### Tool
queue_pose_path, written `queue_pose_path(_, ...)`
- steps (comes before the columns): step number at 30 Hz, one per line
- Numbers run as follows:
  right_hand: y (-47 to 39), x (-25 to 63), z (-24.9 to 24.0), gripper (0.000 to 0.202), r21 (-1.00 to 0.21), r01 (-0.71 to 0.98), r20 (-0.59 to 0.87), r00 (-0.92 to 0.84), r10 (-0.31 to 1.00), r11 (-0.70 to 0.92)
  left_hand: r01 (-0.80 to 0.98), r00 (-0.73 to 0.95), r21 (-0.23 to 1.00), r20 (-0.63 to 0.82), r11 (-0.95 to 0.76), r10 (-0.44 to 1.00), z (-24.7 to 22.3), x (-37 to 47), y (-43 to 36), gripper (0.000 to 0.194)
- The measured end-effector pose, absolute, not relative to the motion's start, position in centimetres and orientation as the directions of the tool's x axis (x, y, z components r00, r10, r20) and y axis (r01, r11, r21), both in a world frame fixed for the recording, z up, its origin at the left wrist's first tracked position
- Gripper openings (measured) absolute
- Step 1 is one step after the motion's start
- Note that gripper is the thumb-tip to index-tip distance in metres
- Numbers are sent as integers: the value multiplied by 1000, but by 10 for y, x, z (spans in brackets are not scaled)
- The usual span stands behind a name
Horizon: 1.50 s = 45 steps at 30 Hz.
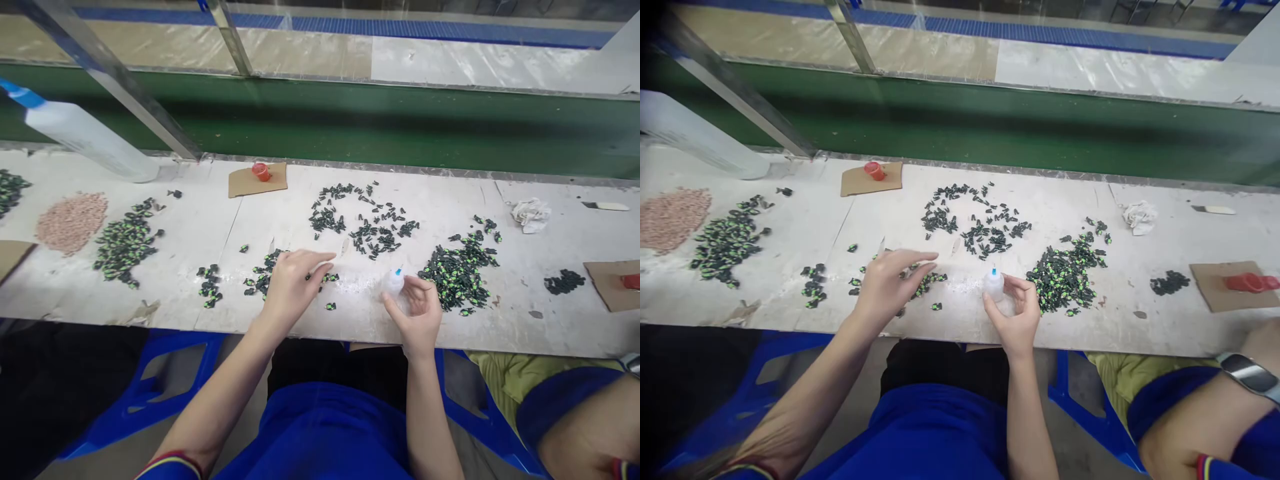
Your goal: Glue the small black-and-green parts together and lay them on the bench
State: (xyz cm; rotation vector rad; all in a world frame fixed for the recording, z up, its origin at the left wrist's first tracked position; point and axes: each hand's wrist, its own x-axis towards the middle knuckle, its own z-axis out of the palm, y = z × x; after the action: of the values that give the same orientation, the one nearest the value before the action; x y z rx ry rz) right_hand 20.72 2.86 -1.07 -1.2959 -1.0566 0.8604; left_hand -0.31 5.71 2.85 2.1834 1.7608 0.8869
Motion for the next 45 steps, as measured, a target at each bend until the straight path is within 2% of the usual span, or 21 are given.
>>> queue_pose_path(4, 35, 202, -14, 44, -981, 147, 170, 328, 929, 128, 841, 193, 484, 150, -243, 970, 25, 10, 108, 15)
queue_pose_path(9, 30, 201, -17, 55, -970, 190, 205, 303, 931, 152, 865, 314, 387, 75, -318, 946, 16, 26, 136, 10)
queue_pose_path(12, 21, 201, -14, 59, -941, 293, 260, 303, 917, 170, 868, 344, 353, 82, -350, 935, 10, 29, 138, 10)
queue_pose_path(15, 6, 200, -9, 60, -871, 436, 389, 331, 860, 226, 846, 409, 319, 129, -428, 903, 5, 29, 140, 12)
queue_pose_path(18, -13, 193, -4, 50, -813, 477, 526, 354, 773, 334, 830, 470, 244, 177, -501, 865, 4, 26, 139, 18)
queue_pose_path(20, -24, 185, 0, 35, -855, 398, 475, 339, 812, 334, 806, 492, 242, 234, -540, 839, 7, 22, 130, 20)
queue_pose_path(22, -30, 176, 2, 24, -948, 241, 276, 304, 912, 207, 745, 504, 314, 314, -589, 805, 14, 18, 111, 21)
queue_pose_path(24, -28, 168, 4, 27, -998, 45, 45, 251, 967, 35, 646, 520, 410, 380, -643, 765, 20, 12, 85, 20)
queue_pose_path(26, -22, 161, 4, 34, -989, -126, -105, 200, 974, -81, 591, 499, 459, 438, -663, 748, 25, 8, 56, 25)
queue_pose_path(29, -13, 153, 4, 28, -960, -231, -193, 130, 973, -160, 545, 452, 518, 480, -659, 752, 24, 2, 22, 25)
queue_pose_path(34, -9, 147, 2, 17, -960, -204, -212, 73, 975, -193, 590, 286, 568, 517, -573, 807, 10, -4, -1, 13)
queue_pose_path(38, -9, 152, 0, 19, -979, -98, -194, 153, 969, -181, 759, 179, 501, 453, -416, 873, 2, -5, -6, 15)
queue_pose_path(42, -11, 151, -5, 18, -986, 41, -155, 151, 976, -162, 821, 202, 433, 389, -372, 899, -2, -2, -7, 16)
queue_pose_path(45, -14, 142, -8, 19, -984, 142, -86, 155, 984, -108, 812, 206, 448, 379, -374, 902, -6, 0, -6, 14)
